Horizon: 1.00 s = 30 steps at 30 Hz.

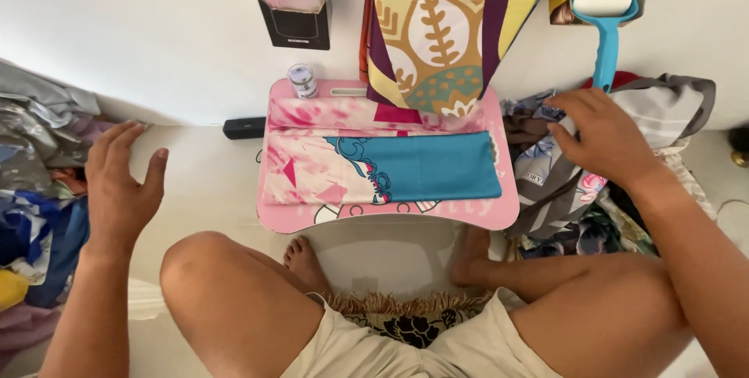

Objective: The person is lint rolling and folding hijabs on a small table.

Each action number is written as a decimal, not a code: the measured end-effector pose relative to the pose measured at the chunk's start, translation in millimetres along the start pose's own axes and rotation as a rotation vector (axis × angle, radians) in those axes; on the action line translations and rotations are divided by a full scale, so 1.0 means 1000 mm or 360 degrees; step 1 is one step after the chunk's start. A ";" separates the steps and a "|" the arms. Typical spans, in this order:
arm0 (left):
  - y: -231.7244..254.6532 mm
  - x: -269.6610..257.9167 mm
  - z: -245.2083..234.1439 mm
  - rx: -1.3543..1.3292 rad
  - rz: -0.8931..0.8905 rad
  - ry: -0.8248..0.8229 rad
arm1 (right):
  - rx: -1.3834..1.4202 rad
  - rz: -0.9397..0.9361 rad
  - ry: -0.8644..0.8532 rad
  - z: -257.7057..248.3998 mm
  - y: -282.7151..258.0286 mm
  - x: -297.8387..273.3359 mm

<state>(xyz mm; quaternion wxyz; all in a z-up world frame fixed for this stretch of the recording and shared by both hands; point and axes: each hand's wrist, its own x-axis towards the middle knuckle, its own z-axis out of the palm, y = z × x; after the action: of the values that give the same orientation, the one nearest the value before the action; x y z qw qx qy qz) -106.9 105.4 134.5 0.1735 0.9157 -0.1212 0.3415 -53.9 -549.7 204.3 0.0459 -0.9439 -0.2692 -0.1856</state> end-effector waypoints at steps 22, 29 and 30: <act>0.067 0.040 -0.006 -0.0245 0.0011 -0.0053 | 0.0252 -0.0013 -0.0627 0.086 -0.036 -0.006; 0.103 0.070 0.004 -0.0232 0.0116 -0.0068 | 0.0369 -0.0102 -0.0646 0.121 -0.021 -0.006; 0.111 0.075 0.002 -0.0210 0.0111 -0.0169 | 0.0379 -0.0019 -0.0724 0.120 -0.021 -0.006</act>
<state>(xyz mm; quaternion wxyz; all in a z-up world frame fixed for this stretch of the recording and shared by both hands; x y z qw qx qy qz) -88.6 -4.3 209.6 0.2149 0.9144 -0.1842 0.2895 -30.7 -512.8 90.7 0.0938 -0.9478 -0.2980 0.0642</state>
